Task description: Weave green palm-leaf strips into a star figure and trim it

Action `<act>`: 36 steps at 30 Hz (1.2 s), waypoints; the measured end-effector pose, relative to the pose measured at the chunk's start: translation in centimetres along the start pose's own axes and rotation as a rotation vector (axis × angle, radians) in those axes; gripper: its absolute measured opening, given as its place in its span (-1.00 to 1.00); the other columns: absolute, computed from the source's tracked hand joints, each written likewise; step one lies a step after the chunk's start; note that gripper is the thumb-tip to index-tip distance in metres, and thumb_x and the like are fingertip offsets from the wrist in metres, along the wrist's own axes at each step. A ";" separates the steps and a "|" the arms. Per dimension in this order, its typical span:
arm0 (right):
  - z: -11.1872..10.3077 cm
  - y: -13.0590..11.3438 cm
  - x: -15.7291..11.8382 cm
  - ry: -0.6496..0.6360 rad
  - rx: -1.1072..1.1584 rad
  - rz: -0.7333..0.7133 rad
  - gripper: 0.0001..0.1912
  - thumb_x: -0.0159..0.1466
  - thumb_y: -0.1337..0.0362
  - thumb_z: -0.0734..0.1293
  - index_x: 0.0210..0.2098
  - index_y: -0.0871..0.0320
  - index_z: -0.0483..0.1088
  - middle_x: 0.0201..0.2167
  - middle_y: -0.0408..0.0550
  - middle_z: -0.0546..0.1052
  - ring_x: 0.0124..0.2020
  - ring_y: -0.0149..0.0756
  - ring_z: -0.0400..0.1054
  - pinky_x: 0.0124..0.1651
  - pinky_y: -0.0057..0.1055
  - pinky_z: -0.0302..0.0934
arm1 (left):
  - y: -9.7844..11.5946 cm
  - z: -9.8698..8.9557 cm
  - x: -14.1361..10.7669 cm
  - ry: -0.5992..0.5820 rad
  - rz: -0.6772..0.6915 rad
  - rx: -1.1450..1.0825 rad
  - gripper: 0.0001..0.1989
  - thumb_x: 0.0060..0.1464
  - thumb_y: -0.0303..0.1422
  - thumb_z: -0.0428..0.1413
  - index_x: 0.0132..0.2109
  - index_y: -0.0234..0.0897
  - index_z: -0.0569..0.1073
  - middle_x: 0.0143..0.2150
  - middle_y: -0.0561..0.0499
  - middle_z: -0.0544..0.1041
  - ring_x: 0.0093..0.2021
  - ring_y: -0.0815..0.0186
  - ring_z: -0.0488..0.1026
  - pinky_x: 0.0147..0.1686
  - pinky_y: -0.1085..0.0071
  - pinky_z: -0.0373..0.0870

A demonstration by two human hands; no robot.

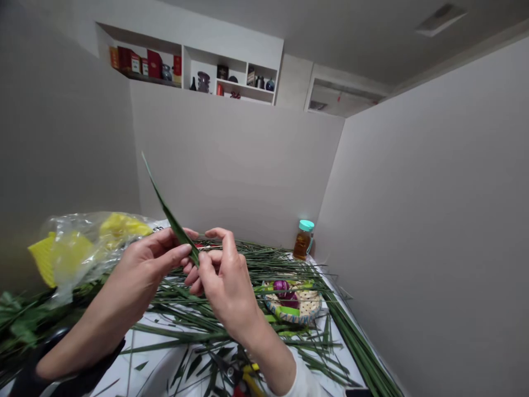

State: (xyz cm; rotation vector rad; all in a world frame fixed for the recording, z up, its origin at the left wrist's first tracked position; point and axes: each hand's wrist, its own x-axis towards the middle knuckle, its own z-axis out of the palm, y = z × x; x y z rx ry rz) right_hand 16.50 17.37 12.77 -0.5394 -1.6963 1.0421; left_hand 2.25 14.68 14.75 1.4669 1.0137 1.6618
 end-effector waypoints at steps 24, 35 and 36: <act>-0.2 0.3 0.4 -0.009 -0.073 -0.006 -0.80 0.48 0.11 0.18 -0.02 0.08 0.22 -0.59 -0.35 0.37 -0.71 -0.50 0.10 -0.66 -0.58 0.00 | -1.3 1.2 -0.2 -0.053 -0.019 -0.093 -0.81 0.27 -0.23 0.19 -0.16 -0.28 0.51 -0.37 0.12 0.52 -0.50 0.38 0.44 -0.48 0.37 0.48; -0.1 0.2 0.3 0.006 -0.110 -0.052 -0.85 0.46 0.21 0.22 -0.03 0.11 0.29 -0.53 -0.28 0.46 -0.65 -0.48 0.27 -0.52 -0.52 0.21 | -1.0 0.5 0.0 -0.005 0.042 -0.023 -0.83 0.26 -0.26 0.21 -0.16 -0.28 0.52 -0.39 0.13 0.50 -0.48 0.36 0.45 -0.46 0.36 0.47; 0.1 0.1 0.2 0.025 -0.143 -0.066 -0.85 0.47 0.22 0.19 -0.01 0.11 0.28 -0.54 -0.27 0.45 -0.64 -0.46 0.28 -0.51 -0.50 0.22 | -1.0 0.5 0.1 0.001 0.045 -0.019 -0.83 0.26 -0.26 0.21 -0.16 -0.28 0.51 -0.39 0.13 0.50 -0.48 0.36 0.45 -0.46 0.36 0.46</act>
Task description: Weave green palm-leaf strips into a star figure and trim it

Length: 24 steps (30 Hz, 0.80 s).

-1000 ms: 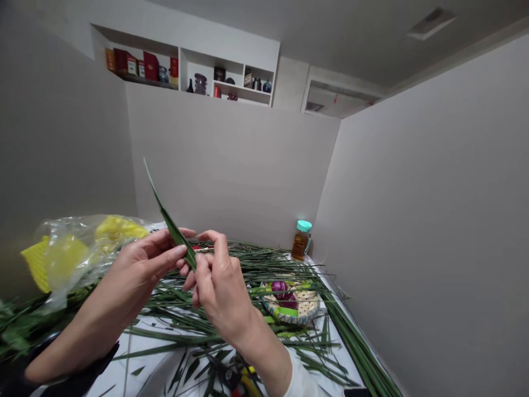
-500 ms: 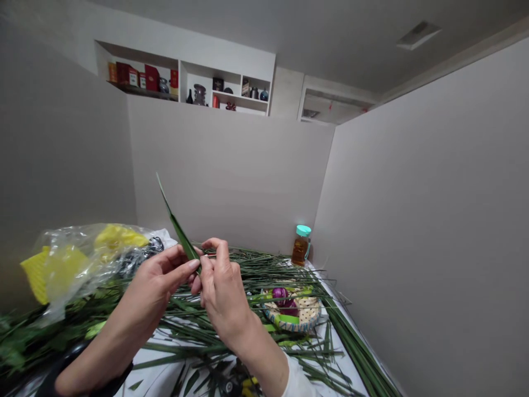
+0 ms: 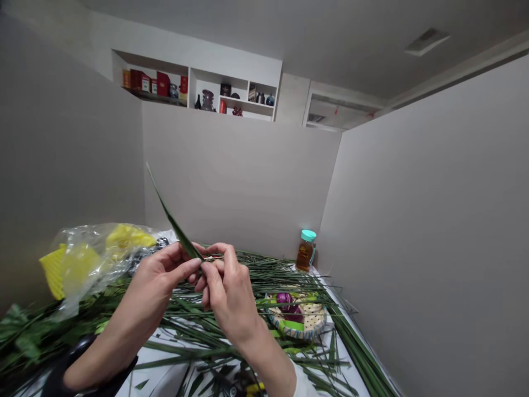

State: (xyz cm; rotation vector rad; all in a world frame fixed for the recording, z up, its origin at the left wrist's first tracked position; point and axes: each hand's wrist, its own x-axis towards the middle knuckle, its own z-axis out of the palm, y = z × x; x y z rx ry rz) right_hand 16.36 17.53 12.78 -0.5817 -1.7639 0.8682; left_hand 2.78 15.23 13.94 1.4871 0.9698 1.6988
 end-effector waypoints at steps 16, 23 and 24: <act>-0.3 0.4 -0.3 -0.157 0.022 0.057 -0.86 0.51 0.20 0.13 0.01 0.07 0.20 -0.51 -0.31 0.40 -0.71 -0.49 0.19 -0.66 -0.56 0.13 | 0.9 -1.7 0.6 0.075 0.009 0.101 -0.84 0.24 -0.28 0.22 -0.12 -0.28 0.52 -0.26 0.06 0.55 -0.38 0.31 0.49 -0.38 0.31 0.49; -0.7 -0.1 -0.7 -0.207 0.048 0.081 -0.85 0.52 0.19 0.16 0.02 0.08 0.24 -0.53 -0.34 0.40 -0.72 -0.55 0.20 -0.65 -0.60 0.12 | 1.9 -2.4 0.6 0.128 0.005 0.056 -0.87 0.21 -0.32 0.24 -0.15 -0.27 0.51 -0.35 0.13 0.47 -0.46 0.36 0.38 -0.46 0.38 0.38; -0.7 -0.2 -0.8 -0.210 0.045 0.082 -0.84 0.52 0.19 0.16 0.02 0.08 0.24 -0.53 -0.34 0.40 -0.73 -0.55 0.21 -0.65 -0.61 0.12 | 2.0 -2.5 0.6 0.131 0.003 0.050 -0.87 0.21 -0.33 0.24 -0.15 -0.27 0.51 -0.35 0.13 0.47 -0.45 0.36 0.38 -0.46 0.38 0.38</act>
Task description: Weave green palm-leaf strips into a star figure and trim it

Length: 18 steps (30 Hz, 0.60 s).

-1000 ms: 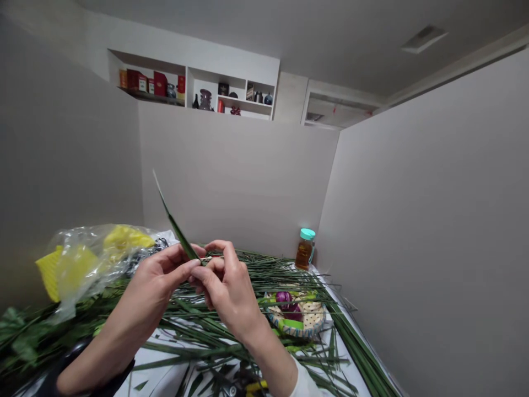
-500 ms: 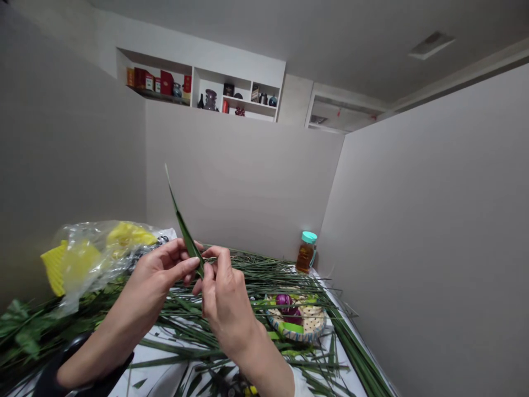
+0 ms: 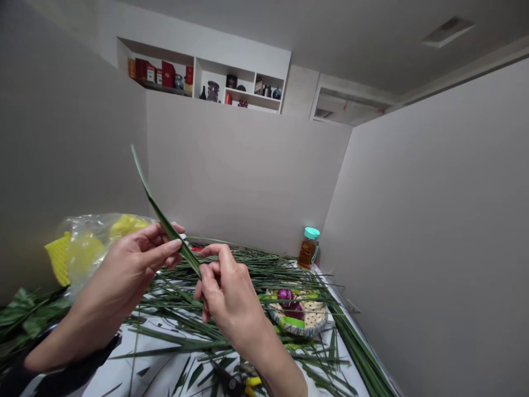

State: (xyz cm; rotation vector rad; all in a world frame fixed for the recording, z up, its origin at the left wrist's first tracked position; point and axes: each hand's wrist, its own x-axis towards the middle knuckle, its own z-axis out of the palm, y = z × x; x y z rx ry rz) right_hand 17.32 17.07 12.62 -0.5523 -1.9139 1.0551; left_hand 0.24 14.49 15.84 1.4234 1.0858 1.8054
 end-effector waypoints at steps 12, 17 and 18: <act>0.2 0.0 -0.3 -0.050 -0.073 -0.007 -0.85 0.51 0.22 0.15 0.01 0.10 0.24 -0.56 -0.35 0.36 -0.71 -0.51 0.22 -0.65 -0.59 0.18 | 0.1 -1.3 0.5 0.095 -0.040 -0.101 -0.86 0.25 -0.29 0.22 -0.20 -0.29 0.50 -0.33 0.11 0.50 -0.45 0.37 0.43 -0.47 0.39 0.44; 0.1 -0.1 -0.2 0.012 -0.156 -0.052 -0.85 0.49 0.27 0.15 0.03 0.09 0.22 -0.53 -0.30 0.37 -0.67 -0.45 0.26 -0.61 -0.55 0.19 | -0.6 -0.1 0.5 0.125 -0.050 -0.159 -0.85 0.25 -0.31 0.22 -0.10 -0.28 0.50 -0.24 0.06 0.54 -0.39 0.34 0.48 -0.42 0.35 0.50; 0.1 -0.2 -0.2 0.039 -0.180 -0.065 -0.85 0.48 0.28 0.15 0.03 0.09 0.21 -0.52 -0.28 0.38 -0.65 -0.44 0.26 -0.60 -0.53 0.20 | -0.7 0.3 0.4 0.103 -0.060 -0.160 -0.86 0.24 -0.31 0.22 -0.11 -0.28 0.50 -0.24 0.06 0.54 -0.38 0.33 0.49 -0.41 0.34 0.50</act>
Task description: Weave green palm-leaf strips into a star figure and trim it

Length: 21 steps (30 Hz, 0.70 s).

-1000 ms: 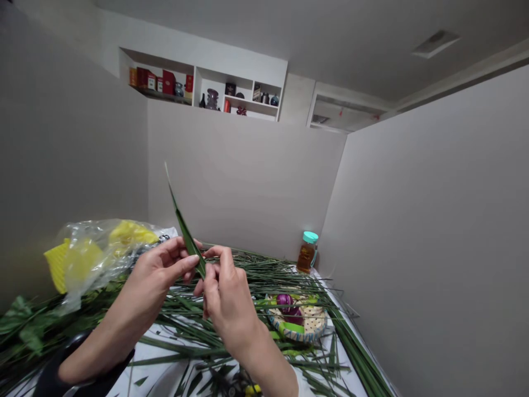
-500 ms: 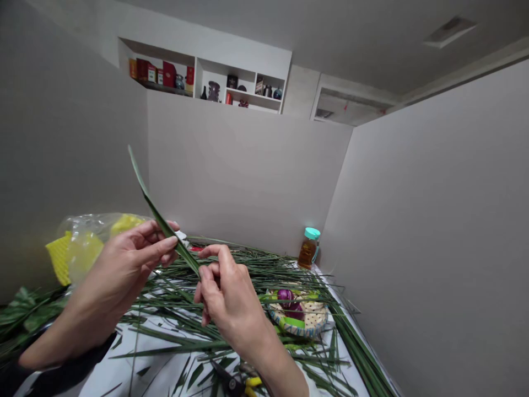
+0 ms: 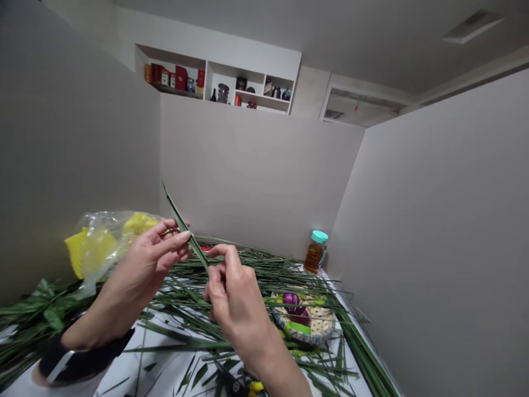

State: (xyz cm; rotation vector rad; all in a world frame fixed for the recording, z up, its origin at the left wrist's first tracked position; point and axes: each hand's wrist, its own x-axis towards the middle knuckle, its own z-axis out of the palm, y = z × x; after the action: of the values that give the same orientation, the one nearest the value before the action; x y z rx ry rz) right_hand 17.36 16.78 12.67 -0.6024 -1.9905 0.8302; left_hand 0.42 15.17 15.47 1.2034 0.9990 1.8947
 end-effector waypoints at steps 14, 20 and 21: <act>0.6 0.0 0.3 0.173 -0.038 -0.105 -0.84 0.39 0.28 0.16 -0.05 0.12 0.21 -0.41 -0.10 0.43 -0.46 -0.23 0.36 -0.37 -0.29 0.25 | -2.3 2.5 -2.0 -0.197 -0.048 0.016 -0.81 0.23 -0.29 0.23 -0.31 -0.28 0.48 -0.39 0.13 0.51 -0.44 0.35 0.48 -0.41 0.34 0.49; 0.1 0.4 1.1 0.101 0.319 0.042 -0.85 0.40 0.16 0.19 -0.13 0.03 0.10 -0.54 -0.35 0.38 -0.73 -0.50 0.16 -0.69 -0.53 0.21 | -2.1 2.5 -2.2 -0.308 -0.092 -0.050 -0.80 0.27 -0.23 0.19 -0.23 -0.29 0.50 -0.46 0.17 0.46 -0.54 0.40 0.43 -0.57 0.43 0.44; 0.0 0.4 1.3 0.095 0.361 0.057 -0.83 0.39 0.15 0.20 -0.14 0.03 0.09 -0.55 -0.35 0.39 -0.74 -0.52 0.18 -0.69 -0.55 0.22 | -2.0 2.5 -2.3 -0.315 -0.098 -0.059 -0.79 0.28 -0.22 0.19 -0.22 -0.29 0.50 -0.47 0.17 0.46 -0.56 0.40 0.43 -0.59 0.44 0.43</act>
State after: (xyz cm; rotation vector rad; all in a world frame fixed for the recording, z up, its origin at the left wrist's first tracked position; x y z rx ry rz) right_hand 16.77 17.88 13.07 -0.4785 -1.6895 1.1418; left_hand 3.81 14.83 13.49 1.3421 0.8105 1.5869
